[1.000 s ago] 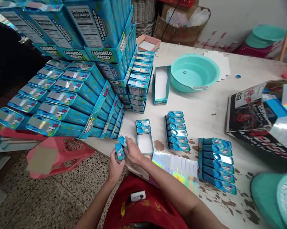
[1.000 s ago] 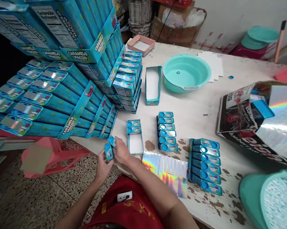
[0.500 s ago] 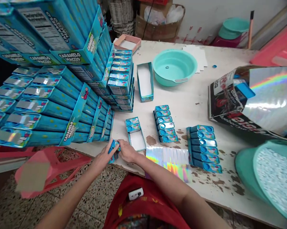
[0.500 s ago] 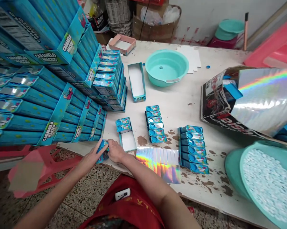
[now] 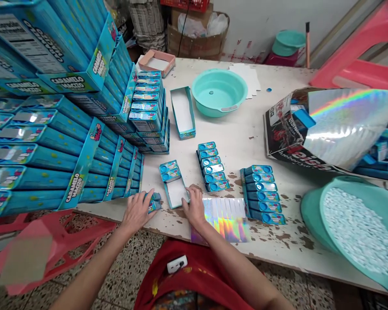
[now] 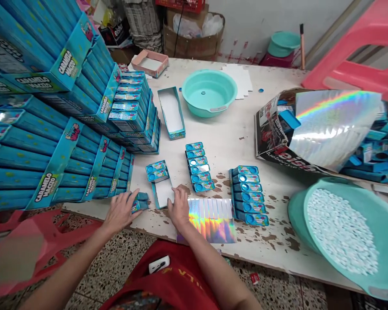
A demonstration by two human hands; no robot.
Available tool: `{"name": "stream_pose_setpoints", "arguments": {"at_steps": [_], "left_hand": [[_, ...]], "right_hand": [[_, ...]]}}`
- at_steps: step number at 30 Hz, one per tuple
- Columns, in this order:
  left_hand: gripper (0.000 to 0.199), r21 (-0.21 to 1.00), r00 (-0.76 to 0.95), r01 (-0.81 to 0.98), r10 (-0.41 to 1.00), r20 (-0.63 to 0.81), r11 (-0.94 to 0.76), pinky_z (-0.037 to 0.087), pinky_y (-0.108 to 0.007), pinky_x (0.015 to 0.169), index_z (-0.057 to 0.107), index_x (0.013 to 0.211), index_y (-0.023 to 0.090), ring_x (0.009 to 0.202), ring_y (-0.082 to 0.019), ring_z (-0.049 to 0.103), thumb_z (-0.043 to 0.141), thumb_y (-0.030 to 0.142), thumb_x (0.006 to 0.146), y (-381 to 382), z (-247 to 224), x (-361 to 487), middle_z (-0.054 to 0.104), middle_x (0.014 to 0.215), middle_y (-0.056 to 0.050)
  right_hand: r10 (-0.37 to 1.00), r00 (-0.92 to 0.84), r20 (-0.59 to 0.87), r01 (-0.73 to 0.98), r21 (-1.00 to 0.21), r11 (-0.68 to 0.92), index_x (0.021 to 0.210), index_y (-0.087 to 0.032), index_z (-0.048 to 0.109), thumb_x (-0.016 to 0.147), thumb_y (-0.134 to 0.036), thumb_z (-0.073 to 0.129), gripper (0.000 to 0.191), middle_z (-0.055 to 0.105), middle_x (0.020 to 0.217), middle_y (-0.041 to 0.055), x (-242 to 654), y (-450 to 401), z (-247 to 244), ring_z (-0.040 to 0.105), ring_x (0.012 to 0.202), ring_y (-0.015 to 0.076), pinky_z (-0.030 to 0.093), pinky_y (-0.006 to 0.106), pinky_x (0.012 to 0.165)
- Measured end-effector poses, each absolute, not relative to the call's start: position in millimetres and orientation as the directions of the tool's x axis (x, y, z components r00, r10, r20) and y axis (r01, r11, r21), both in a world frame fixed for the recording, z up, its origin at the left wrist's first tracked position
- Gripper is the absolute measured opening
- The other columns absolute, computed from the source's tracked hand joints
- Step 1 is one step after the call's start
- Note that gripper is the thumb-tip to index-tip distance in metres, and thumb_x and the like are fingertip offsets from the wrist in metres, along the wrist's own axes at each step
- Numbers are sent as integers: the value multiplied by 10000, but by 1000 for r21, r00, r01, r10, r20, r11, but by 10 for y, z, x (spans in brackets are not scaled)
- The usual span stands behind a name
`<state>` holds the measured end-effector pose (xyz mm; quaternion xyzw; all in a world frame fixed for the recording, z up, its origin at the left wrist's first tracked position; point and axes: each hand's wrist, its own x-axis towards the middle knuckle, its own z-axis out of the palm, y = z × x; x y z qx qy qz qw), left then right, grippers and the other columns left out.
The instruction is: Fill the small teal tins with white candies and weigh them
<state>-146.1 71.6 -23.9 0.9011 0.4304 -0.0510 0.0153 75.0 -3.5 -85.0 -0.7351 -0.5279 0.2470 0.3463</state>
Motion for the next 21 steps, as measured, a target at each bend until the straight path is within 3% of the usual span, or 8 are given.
{"name": "stream_pose_setpoints", "arguments": {"at_steps": [3,6,9,11,15,18,21], "left_hand": [[789,119,543,833,839,6,-540,363,-427,909,283,1419,167,1098,-306,489,555,552,785,721,-54,-1209,536,1202,-160],[850,218,551,813,834,9,-540,370,-431,926,268,1425,180,1113,-309,483,593,568,742,761,-37,-813,532,1221,-147],[724,193,596,789,803,-10,-583,337,-497,969,374,1387,156,1172,-357,445,592,476,775,818,-232,-440,535,1222,-179],[619,161,605,784,796,13,-599,273,-550,1017,422,1368,153,1290,-390,334,560,394,815,841,-386,-270,486,1303,-202],[610,104,672,735,740,23,-670,104,-618,1080,330,1431,201,1415,-358,85,508,283,854,892,-508,-109,246,1513,-162],[665,74,721,693,692,-34,-717,35,-673,1058,234,1468,202,1422,-352,49,494,319,867,985,-436,-78,166,1539,-162],[759,136,725,686,688,-41,-715,10,-699,1035,201,1477,186,1417,-375,39,503,481,846,1037,-297,-42,164,1535,-179]], "right_hand": [[955,278,-104,627,-733,-262,1193,-175,538,819,-203,524,375,566,1091,119,913,-40,-1046,488,1030,278,417,458,926],[958,245,-150,629,-727,-275,1159,-174,576,844,-180,477,330,596,1066,110,969,-27,-1170,511,1008,262,413,451,919],[956,246,-157,634,-720,-282,1150,-191,593,852,-157,456,330,609,1019,96,975,-47,-1216,524,976,238,424,409,892],[955,250,-158,639,-714,-285,1165,-194,590,846,-153,463,346,609,988,93,971,-61,-1235,527,952,232,430,392,874],[953,262,-155,632,-718,-291,1173,-178,585,837,-157,479,353,600,983,103,964,-52,-1274,524,946,241,437,396,858],[957,255,-140,618,-737,-272,1153,-179,590,849,-179,491,319,608,974,97,978,-84,-1219,534,945,235,446,385,854],[939,337,-62,562,-788,-253,1137,-198,578,897,-231,463,269,610,1015,84,1093,-224,-1030,535,986,210,442,357,885]]}}
